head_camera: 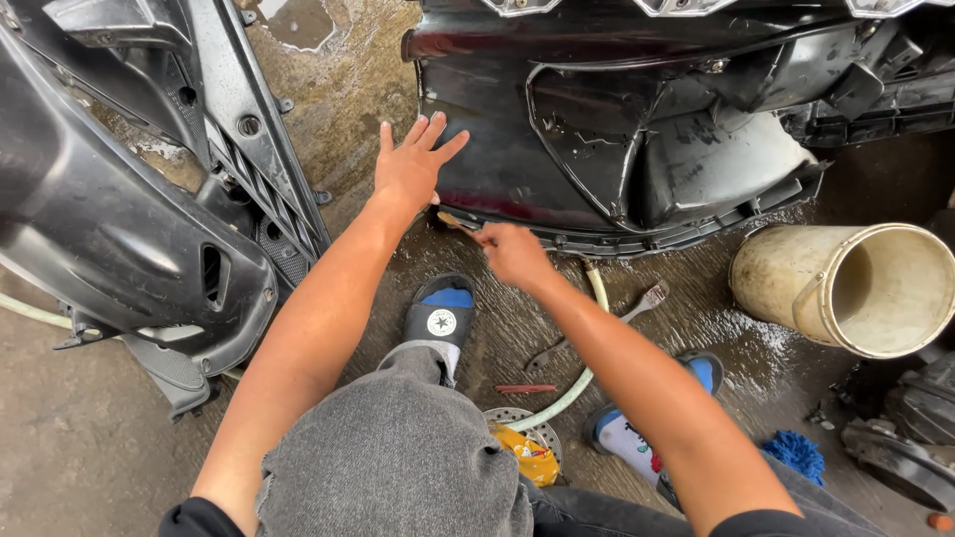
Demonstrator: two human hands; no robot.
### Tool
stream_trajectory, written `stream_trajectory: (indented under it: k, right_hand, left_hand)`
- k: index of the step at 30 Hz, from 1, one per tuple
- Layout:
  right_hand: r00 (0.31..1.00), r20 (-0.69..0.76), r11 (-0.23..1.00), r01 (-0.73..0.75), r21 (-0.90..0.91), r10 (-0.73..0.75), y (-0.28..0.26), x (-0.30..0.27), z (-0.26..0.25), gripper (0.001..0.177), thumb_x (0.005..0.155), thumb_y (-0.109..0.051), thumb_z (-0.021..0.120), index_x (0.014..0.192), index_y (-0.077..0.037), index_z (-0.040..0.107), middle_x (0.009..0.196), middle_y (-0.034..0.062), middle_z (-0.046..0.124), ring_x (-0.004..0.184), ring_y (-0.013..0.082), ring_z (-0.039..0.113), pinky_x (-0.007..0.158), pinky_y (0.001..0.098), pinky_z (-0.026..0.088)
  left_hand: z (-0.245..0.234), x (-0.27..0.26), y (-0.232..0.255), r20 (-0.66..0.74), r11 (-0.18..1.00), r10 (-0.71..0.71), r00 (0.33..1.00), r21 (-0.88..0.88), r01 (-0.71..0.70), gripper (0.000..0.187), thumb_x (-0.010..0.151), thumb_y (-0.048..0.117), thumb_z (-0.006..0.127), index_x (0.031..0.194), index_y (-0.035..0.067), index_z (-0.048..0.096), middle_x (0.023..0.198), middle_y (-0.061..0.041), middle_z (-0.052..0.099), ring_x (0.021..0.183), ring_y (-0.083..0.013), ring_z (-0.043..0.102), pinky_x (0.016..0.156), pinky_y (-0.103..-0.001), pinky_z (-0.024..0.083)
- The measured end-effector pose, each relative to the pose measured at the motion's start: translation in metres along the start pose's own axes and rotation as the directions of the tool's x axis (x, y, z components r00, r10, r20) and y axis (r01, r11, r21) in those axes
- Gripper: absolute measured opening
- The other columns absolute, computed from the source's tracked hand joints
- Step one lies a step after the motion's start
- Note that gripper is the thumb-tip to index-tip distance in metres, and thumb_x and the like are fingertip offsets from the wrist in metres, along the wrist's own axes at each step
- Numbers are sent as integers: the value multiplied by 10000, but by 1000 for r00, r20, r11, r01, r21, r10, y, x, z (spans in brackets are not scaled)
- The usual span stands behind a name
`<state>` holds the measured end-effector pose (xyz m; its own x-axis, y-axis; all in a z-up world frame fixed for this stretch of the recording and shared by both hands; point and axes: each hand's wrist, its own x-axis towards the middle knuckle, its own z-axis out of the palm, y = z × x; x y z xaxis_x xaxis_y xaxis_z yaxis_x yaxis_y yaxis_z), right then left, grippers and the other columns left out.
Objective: Cleaning motorcycle plastic parts using a brush and a water hose
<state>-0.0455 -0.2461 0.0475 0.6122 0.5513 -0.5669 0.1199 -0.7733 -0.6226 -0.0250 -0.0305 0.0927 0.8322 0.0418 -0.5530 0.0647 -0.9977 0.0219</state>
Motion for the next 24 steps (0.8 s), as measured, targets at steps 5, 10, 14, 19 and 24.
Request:
stream_trajectory:
  k: [5, 10, 14, 19, 24]
  right_hand:
    - [997, -73, 999, 29, -40, -32, 21, -32, -3, 335, 961, -119, 571, 1251, -176, 730, 1150, 153, 762, 1083, 438, 707, 921, 587, 567]
    - [998, -62, 992, -23, -125, 16, 42, -52, -50, 282, 961, -170, 590, 1196, -186, 745, 1166, 165, 761, 1110, 470, 686, 930, 614, 550]
    - [998, -56, 994, -23, -106, 17, 53, -41, -39, 273, 964, -154, 596, 1182, -185, 757, 1178, 168, 757, 1110, 476, 685, 931, 607, 546]
    - [996, -69, 996, -53, -69, 48, 59, -42, -40, 267, 966, -192, 604, 1184, -243, 750, 1191, 121, 758, 1125, 446, 684, 947, 586, 547]
    - [997, -56, 995, -57, -82, 53, 62, -34, -35, 254, 964, -217, 611, 1166, -251, 760, 1210, 92, 758, 1141, 426, 685, 966, 575, 545]
  left_hand:
    - [5, 3, -1, -3, 1000, -6, 1000, 11, 6, 1121, 815, 284, 849, 1637, 436, 102, 1725, 0, 57, 1583, -243, 125, 1265, -687, 85]
    - [1, 2, -3, 15, 1000, 13, 1000, 3, -13, 1124, 828, 298, 841, 1641, 429, 75, 1723, -16, 49, 1581, -258, 119, 1257, -699, 84]
    - [2, 1, -1, 7, 1000, 6, 1000, 2, -6, 1122, 824, 294, 841, 1639, 436, 83, 1725, -14, 59, 1582, -253, 122, 1257, -695, 76]
    - [11, 10, -4, 21, 1000, 9, 1000, -25, -9, 1149, 805, 279, 852, 1635, 458, 78, 1729, -4, 49, 1585, -244, 105, 1249, -701, 47]
    - [15, 13, -3, -24, 1000, -7, 1000, -2, 7, 1163, 779, 277, 870, 1635, 465, 105, 1732, -2, 81, 1585, -244, 133, 1239, -712, 49]
